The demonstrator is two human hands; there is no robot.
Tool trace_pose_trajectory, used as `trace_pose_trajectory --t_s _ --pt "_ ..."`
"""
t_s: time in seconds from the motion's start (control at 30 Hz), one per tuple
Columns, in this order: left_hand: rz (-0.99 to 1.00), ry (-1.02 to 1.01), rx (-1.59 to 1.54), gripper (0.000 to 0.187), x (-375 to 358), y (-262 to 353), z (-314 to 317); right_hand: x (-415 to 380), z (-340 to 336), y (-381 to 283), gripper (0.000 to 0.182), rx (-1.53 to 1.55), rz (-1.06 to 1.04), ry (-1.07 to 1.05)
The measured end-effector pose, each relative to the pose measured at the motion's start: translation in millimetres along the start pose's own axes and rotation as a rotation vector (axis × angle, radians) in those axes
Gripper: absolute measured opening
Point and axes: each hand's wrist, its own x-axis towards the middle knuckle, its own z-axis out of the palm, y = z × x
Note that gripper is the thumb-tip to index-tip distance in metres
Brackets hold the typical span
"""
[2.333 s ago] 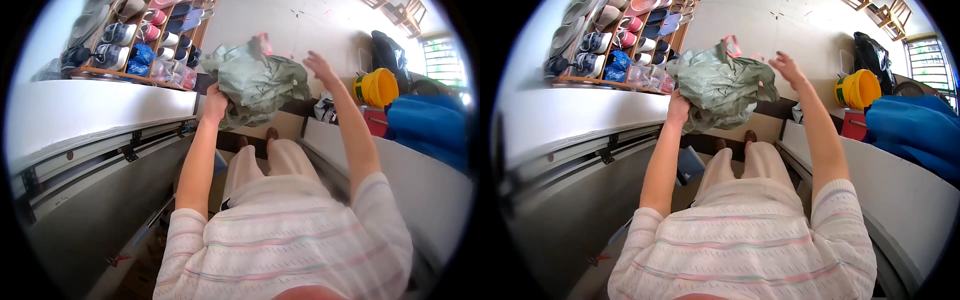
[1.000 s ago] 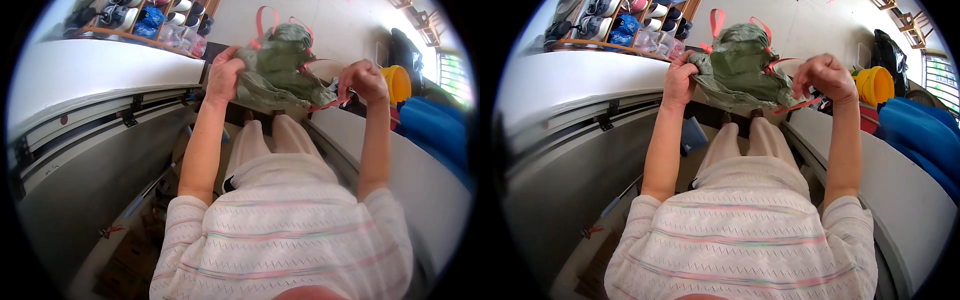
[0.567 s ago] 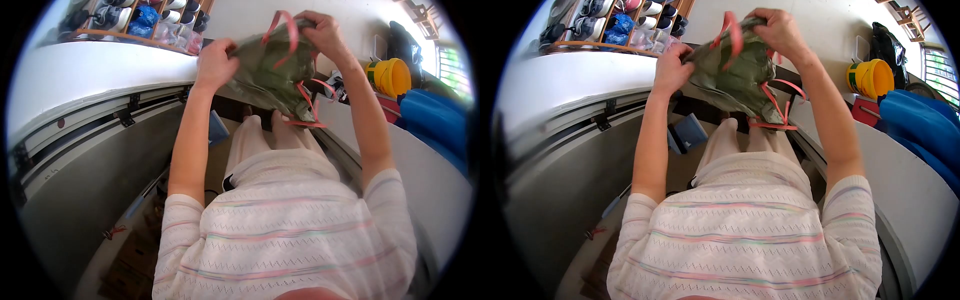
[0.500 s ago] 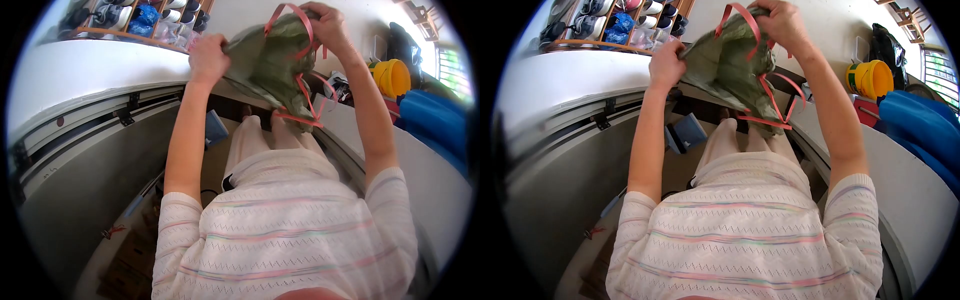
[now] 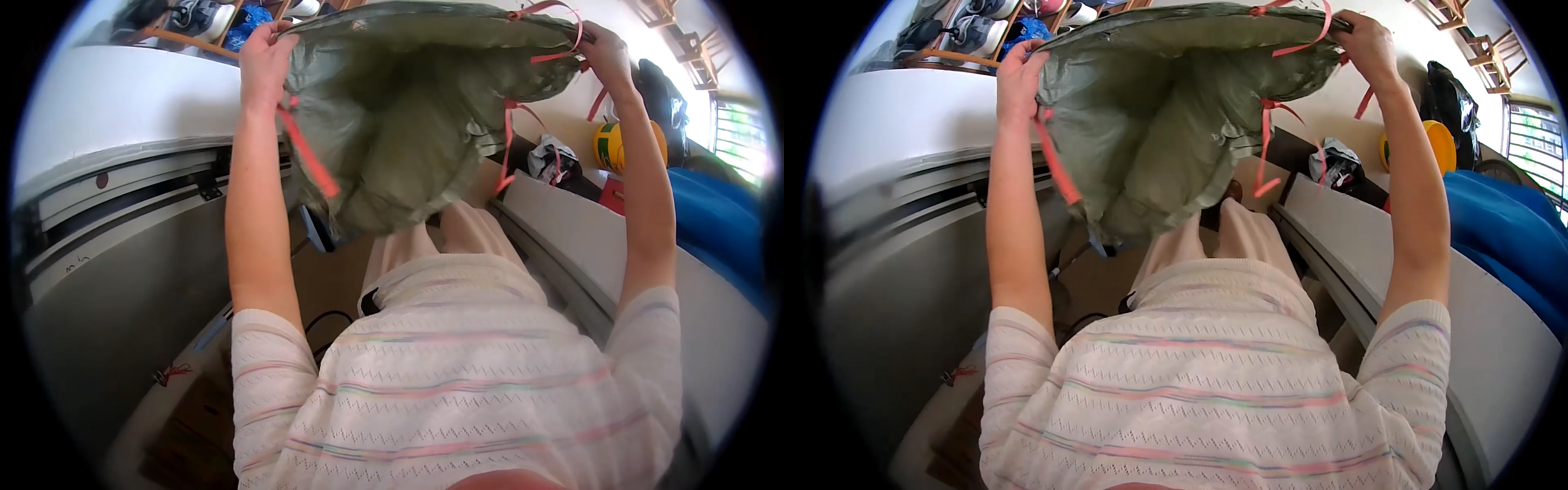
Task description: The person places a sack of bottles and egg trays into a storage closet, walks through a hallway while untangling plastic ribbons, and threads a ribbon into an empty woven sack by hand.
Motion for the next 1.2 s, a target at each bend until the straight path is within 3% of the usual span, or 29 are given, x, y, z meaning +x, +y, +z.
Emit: trace_pose_trajectory --t_s 0.13,0.27,0.37,0.43,0.5,0.53,0.67,0.7,0.77,0.83,0.87,0.97,1.0,1.1,1.17,1.2 --pt "0.035 -0.280 0.159 0.022 16.3 5.2 -16.5 9.8 -9.7 15.0 0.019 -0.012 0.091 -0.136" --pt "-0.133 -0.661 0.401 0.025 1.3 29.6 -27.2 19.7 -17.8 17.4 0.023 0.022 0.111 -0.309" --pt "0.024 -0.638 0.949 0.025 -1.8 37.0 -42.3 23.8 -22.3 6.9 0.029 -0.045 0.033 -0.402" --pt "0.097 -0.480 0.896 0.017 9.1 18.8 -55.2 29.4 -33.8 6.4 0.032 -0.123 -0.022 -0.403" --pt "0.041 -0.375 0.518 0.021 13.6 9.8 -52.4 36.4 -48.4 22.3 0.033 -0.176 -0.118 -0.347" --pt "-0.132 -0.343 0.426 0.019 10.2 13.2 -49.2 38.0 -52.6 23.1 0.032 -0.207 -0.096 -0.336" --pt "-0.324 -0.289 0.268 0.018 -4.7 35.4 -39.6 52.7 -64.8 36.7 0.025 -0.156 -0.085 -0.298" --pt "-0.295 -0.281 0.177 0.019 -4.2 32.2 -39.9 58.0 -67.2 39.9 0.024 -0.119 -0.079 -0.288" --pt "-0.236 -0.275 -0.004 0.020 -0.9 22.7 -40.0 63.2 -74.2 37.8 0.019 -0.120 -0.134 -0.057" --pt "-0.251 -0.292 0.064 0.022 -2.2 34.8 -42.4 70.8 -84.1 17.0 0.014 -0.123 -0.189 0.174" --pt "-0.258 -0.301 0.098 0.024 -4.2 42.2 -43.7 50.9 -90.8 -48.0 0.016 -0.166 -0.103 0.172" --pt "-0.300 -0.337 -0.029 0.029 -12.2 55.8 -43.0 68.0 -93.5 -69.5 0.021 -0.211 -0.101 0.210" --pt "-0.249 -0.362 -0.182 0.032 -18.9 59.5 -36.9 57.9 -92.8 -84.1 0.033 -0.007 -0.073 0.199" --pt "-0.358 -0.315 -0.297 0.032 -35.3 74.3 -24.5 25.5 -43.0 -30.5 0.038 -0.023 -0.576 0.828" --pt "-0.384 -0.282 -0.412 0.028 -46.2 57.0 -16.3 -24.2 -12.8 3.5 0.031 0.020 0.091 0.441" --pt "-0.374 -0.312 -0.462 0.027 -49.5 49.6 -14.1 -55.8 26.9 30.5 0.036 0.207 0.386 0.230"
